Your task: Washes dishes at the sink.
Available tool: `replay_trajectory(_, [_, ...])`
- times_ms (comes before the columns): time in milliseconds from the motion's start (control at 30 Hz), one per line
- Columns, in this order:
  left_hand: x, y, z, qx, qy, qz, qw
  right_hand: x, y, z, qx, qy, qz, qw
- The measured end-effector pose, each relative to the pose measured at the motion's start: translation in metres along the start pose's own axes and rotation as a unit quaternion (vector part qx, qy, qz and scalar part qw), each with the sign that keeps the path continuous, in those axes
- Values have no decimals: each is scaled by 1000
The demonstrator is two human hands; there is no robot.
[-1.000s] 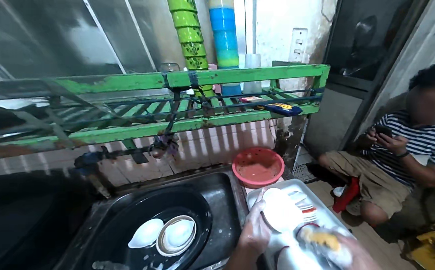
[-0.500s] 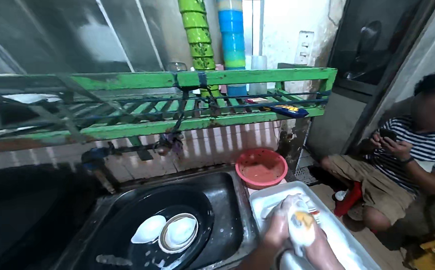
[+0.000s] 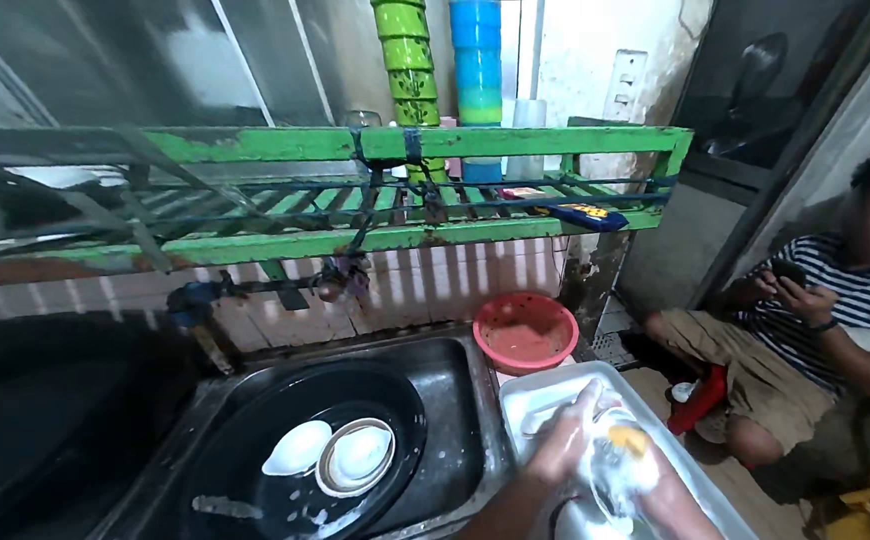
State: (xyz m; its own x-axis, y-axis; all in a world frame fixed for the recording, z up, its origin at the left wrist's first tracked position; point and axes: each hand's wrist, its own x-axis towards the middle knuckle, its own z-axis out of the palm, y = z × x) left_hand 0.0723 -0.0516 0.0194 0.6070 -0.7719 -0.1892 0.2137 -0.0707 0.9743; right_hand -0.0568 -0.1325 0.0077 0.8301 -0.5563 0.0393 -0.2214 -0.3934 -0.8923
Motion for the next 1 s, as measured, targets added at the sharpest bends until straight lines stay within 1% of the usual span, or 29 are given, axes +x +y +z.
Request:
replay_trajectory(33, [1,-4,3,-25,2,36,999,0,-8,-2,69,46,79,993])
replay_trajectory(67, [0,-14,8,-52,-2,91,995,4,-12,-1,123,111,127,978])
replay_trajectory(100, [0,-25,13,-54,-8,154,987,10,-13,0,174,162,153,959])
replay_trajectory(133, [-1,-33,19,-38,-3,209,977,13,-16,0,207,181,161,948])
replay_trajectory(167, [-2,-39,24,-20,19,239,970,11,-19,1,196,175,156,952])
replay_trajectory(200, [-4,-39,26,-16,42,229,972,4,-21,2,160,137,138,968])
replay_trajectory(233, [-6,-34,25,-34,52,185,981,-5,-20,2,114,84,99,985])
replay_trajectory(267, [-6,-25,22,-59,53,120,990,-10,-11,4,53,45,27,997])
replay_trajectory(300, [-6,-16,15,-53,39,65,996,-12,0,7,-7,28,-60,998])
replay_trajectory(333, [-6,-12,6,-17,-3,40,999,-13,8,7,-38,18,-123,991])
replay_trajectory(367, [-4,-10,2,-19,-26,18,999,-13,15,7,-41,19,-149,988])
replay_trajectory(400, [-5,-9,6,-62,-20,-1,998,-12,17,5,-10,30,-123,992])
replay_trajectory(433, [-7,-10,13,-105,0,7,994,-12,12,3,50,58,-54,996])
replay_trajectory(467, [-10,-15,19,-127,-2,52,990,-10,3,0,107,98,31,989])
replay_trajectory(500, [-11,-23,27,-120,-6,115,986,-5,-4,-1,129,141,89,978])
replay_trajectory(533, [-11,-31,34,-89,5,169,981,-2,-10,-1,146,163,120,968])
replay_trajectory(567, [-12,-35,38,-65,29,192,979,-4,-14,0,147,157,119,969])
replay_trajectory(600, [-14,-33,38,-63,47,166,983,-10,-16,1,132,121,85,980])
replay_trajectory(667, [-17,-21,27,-113,53,45,991,-15,-6,2,41,44,-38,997])
replay_trajectory(700, [-16,-15,20,-132,35,-2,991,-15,0,1,-2,25,-90,996])
replay_trajectory(733, [-15,-11,16,-152,11,-28,988,-14,4,0,-9,15,-107,994])
replay_trajectory(767, [-17,-7,16,-163,4,-33,986,-14,5,-2,19,20,-78,997])
replay_trajectory(800, [-21,-6,21,-161,10,-21,987,-13,3,-4,78,49,-7,996])
replay_trajectory(833, [-25,-9,27,-154,9,13,988,-9,-1,-4,133,106,67,983])
replay_trajectory(867, [-28,-17,33,-142,-3,62,988,-1,-2,-4,162,168,117,965])
replay_trajectory(900, [-28,-24,40,-127,2,107,986,3,-5,-4,170,201,141,954])
replay_trajectory(933, [-29,-29,45,-120,23,130,984,1,-10,-3,167,192,149,956])
replay_trajectory(967, [-29,-30,46,-124,46,122,984,-5,-14,-1,149,153,139,967])
replay_trajectory(1000, [-29,-27,42,-135,69,95,984,-11,-16,0,124,100,121,980])
